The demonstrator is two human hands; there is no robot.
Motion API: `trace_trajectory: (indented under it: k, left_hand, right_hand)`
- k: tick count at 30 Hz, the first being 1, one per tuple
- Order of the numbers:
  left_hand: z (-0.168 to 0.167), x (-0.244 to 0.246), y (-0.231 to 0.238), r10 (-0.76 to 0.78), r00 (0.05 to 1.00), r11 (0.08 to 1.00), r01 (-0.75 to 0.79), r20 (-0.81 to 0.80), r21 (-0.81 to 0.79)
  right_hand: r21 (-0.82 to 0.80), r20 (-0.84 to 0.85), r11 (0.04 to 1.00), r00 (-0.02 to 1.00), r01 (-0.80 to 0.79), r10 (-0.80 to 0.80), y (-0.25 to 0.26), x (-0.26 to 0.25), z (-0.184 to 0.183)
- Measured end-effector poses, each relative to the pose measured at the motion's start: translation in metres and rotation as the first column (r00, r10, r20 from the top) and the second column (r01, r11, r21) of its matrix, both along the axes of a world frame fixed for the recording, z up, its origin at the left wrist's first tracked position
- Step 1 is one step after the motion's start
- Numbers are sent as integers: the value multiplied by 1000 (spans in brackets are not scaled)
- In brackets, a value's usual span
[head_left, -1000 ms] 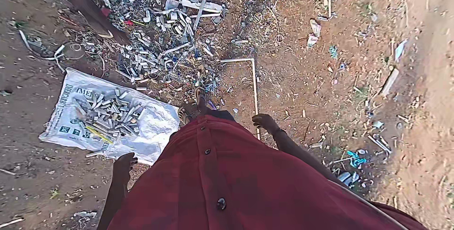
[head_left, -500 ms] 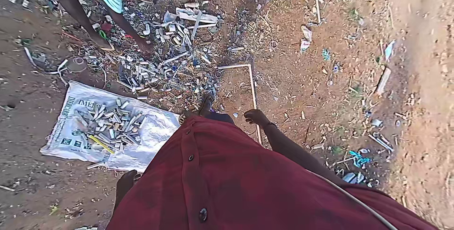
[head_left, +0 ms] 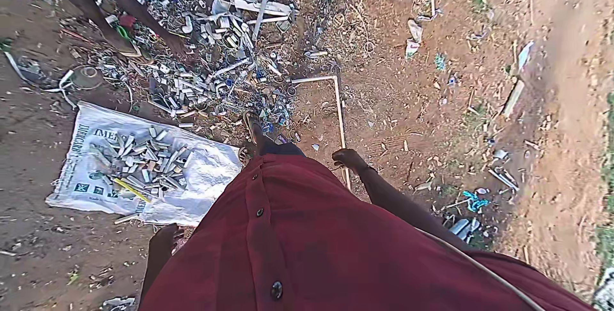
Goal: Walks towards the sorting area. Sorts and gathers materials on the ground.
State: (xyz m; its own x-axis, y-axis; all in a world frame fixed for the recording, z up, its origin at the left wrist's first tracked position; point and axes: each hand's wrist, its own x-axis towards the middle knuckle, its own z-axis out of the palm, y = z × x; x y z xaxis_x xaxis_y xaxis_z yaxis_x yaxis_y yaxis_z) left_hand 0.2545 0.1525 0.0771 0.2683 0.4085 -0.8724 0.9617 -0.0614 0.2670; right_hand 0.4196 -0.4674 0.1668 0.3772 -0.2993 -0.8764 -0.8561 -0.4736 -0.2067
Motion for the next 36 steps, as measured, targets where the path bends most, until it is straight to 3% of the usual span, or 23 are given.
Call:
trace_trajectory:
  k: [3, 6, 10, 13, 17, 19, 20, 21, 22, 24, 26, 28, 30, 32, 36]
  left_hand:
    - [0, 18, -1, 53, 994, 998, -50, 97, -32]
    - [-6, 17, -2, -23, 991, 998, 30, 131, -48]
    - [-39, -29, 8, -59, 994, 997, 63, 93, -43]
    - [-34, -54, 9, -136, 991, 991, 136, -1, -11]
    - [41, -55, -9, -387, 921, 922, 388, -35, 20]
    - [103, -28, -35, -584, 804, 808, 589, -106, 20]
    - [133, -6, -52, -615, 768, 780, 626, -178, 7]
    - [161, 24, -65, -626, 723, 773, 624, -293, -111]
    - [170, 41, -68, -592, 723, 802, 569, -356, -179]
    - [129, 21, -49, -430, 869, 903, 414, -243, -118]
    - [30, -28, -18, -224, 973, 971, 219, 53, 94]
    - [-13, -25, 4, -56, 993, 998, 59, 106, -23]
    - [-19, -11, 12, 9, 994, 998, -3, 111, -55]
    - [-5, 2, 11, 20, 991, 998, -13, 129, -53]
    - [3, -16, 12, 43, 996, 999, -41, 82, -28]
  right_hand:
    - [-38, -86, 999, 996, -34, 31, -8, -1, -6]
    - [-38, -27, 998, 998, 49, -50, -10, 5, -7]
    - [-9, 93, 997, 993, 74, -73, -1, 21, 3]
    - [-5, 104, 999, 993, 51, -51, 10, 32, 6]
    - [11, 96, 1000, 995, 25, -26, 23, 34, 3]
    - [22, 97, 1000, 995, 16, -18, 30, 31, 10]
    - [26, 91, 1000, 996, 8, -10, 33, 31, 13]
    - [27, 85, 1000, 996, 1, -3, 33, 29, 14]
    - [22, 83, 1000, 997, -3, 1, 32, 24, 14]
    - [7, 84, 1000, 996, 11, -12, 24, 14, 9]
    - [-3, 81, 1000, 996, 26, -26, 12, 1, 0]
    - [-8, 48, 999, 998, 33, -33, 3, -11, -5]
    - [-29, 6, 999, 1000, 27, -27, -4, -19, -15]
    - [-36, -11, 999, 999, 35, -35, -4, -19, -21]
    - [24, 64, 999, 997, 37, -38, 15, -4, -16]
